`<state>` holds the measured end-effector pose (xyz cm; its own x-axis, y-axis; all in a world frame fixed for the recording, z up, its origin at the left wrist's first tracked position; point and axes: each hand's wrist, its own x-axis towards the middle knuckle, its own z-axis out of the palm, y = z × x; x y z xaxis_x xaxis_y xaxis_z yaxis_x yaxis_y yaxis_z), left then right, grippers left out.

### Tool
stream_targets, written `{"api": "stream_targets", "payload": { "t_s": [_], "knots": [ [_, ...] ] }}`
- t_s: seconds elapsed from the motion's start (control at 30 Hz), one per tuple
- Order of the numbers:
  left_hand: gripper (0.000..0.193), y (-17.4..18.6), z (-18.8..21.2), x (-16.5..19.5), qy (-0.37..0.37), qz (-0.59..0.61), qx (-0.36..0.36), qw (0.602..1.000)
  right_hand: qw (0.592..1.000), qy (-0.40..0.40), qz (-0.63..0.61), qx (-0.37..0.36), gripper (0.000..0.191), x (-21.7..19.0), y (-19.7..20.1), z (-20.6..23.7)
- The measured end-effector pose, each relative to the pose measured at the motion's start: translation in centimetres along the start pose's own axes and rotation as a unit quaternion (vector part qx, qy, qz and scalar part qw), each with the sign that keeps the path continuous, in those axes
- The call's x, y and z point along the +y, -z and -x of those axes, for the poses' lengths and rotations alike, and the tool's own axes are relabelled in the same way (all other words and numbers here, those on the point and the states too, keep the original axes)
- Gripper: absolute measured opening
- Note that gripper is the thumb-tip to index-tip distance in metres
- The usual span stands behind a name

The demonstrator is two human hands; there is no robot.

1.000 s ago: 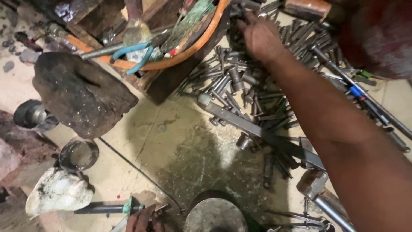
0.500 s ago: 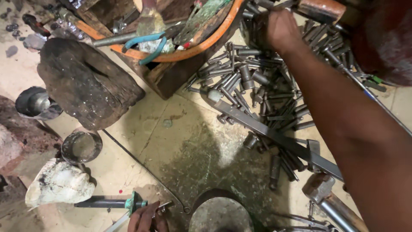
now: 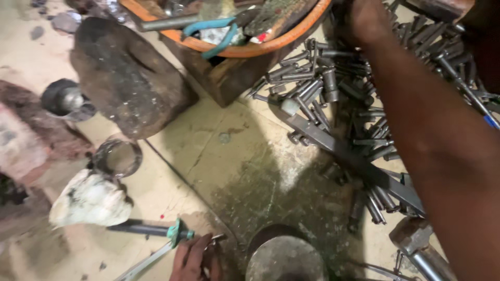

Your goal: The person sits on the workshop floor and hammers a small light-colored metal piece on a small anvil, repositioning it between strikes. They then hold the piece with tongs while working its edge, reach into a pile of metal parts, and resume hammering the piece on the anvil.

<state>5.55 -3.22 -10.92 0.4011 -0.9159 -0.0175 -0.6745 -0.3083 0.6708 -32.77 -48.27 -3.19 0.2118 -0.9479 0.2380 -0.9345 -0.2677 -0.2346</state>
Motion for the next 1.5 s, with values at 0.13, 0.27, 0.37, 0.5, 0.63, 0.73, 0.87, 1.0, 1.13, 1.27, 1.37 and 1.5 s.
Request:
{"api": "stream_targets", "payload": {
  "t_s": [0.13, 0.27, 0.37, 0.5, 0.63, 0.73, 0.87, 1.0, 1.13, 1.27, 1.37, 1.5],
  "knots": [
    [0.030, 3.1, -0.1, 3.1, -0.044, 0.004, -0.050, 0.998, 0.980, 0.004, -0.183, 0.082, 0.024, -0.7, 1.3, 4.4],
    [0.023, 5.2, -0.2, 5.7, -0.040, 0.024, -0.003, 0.999, 0.917, 0.023, -0.379, 0.122, 0.017, -4.3, 4.7, 12.7],
    [0.025, 6.8, -0.3, 7.7, -0.002, 0.071, -0.028, 0.997, 0.972, -0.068, -0.218, 0.060, 0.010, -8.1, 10.3, 22.6],
    [0.035, 9.4, 1.7, 10.7, -0.076, 0.142, -0.079, 0.984, 0.928, -0.251, -0.271, -0.049, 0.015, -14.2, 15.5, 37.0],
    [0.060, 10.7, 5.2, 12.4, -0.339, 0.142, -0.114, 0.923, 0.883, -0.354, -0.306, -0.030, 0.016, -16.4, 18.5, 49.8],
    [0.047, 10.1, 8.2, 12.9, -0.439, 0.060, -0.173, 0.880, 0.843, -0.398, -0.362, 0.019, 0.019, -15.8, 19.9, 57.3],
    [0.051, 9.5, 9.2, 12.5, -0.416, 0.060, -0.232, 0.877, 0.817, -0.437, -0.372, 0.058, 0.023, -15.8, 20.9, 63.3],
    [0.051, 9.1, 10.2, 11.9, -0.363, 0.112, -0.246, 0.892, 0.857, -0.375, -0.340, 0.098, 0.021, -18.2, 22.1, 65.8],
    [0.043, 9.4, 12.6, 10.7, -0.395, 0.100, -0.110, 0.907, 0.844, -0.368, -0.366, 0.135, 0.020, -22.0, 23.3, 67.0],
    [0.038, 10.7, 14.2, 9.9, -0.460, 0.096, -0.093, 0.878, 0.840, -0.325, -0.405, 0.158, 0.018, -24.2, 25.8, 66.8],
    [0.034, 11.6, 14.7, 9.8, -0.424, 0.088, -0.074, 0.899, 0.859, -0.336, -0.358, 0.144, 0.018, -25.7, 27.9, 66.2],
    [0.036, 12.0, 14.1, 10.2, -0.387, 0.141, -0.078, 0.908, 0.867, -0.306, -0.371, 0.130, 0.017, -27.7, 29.7, 63.8]
  ]
}}
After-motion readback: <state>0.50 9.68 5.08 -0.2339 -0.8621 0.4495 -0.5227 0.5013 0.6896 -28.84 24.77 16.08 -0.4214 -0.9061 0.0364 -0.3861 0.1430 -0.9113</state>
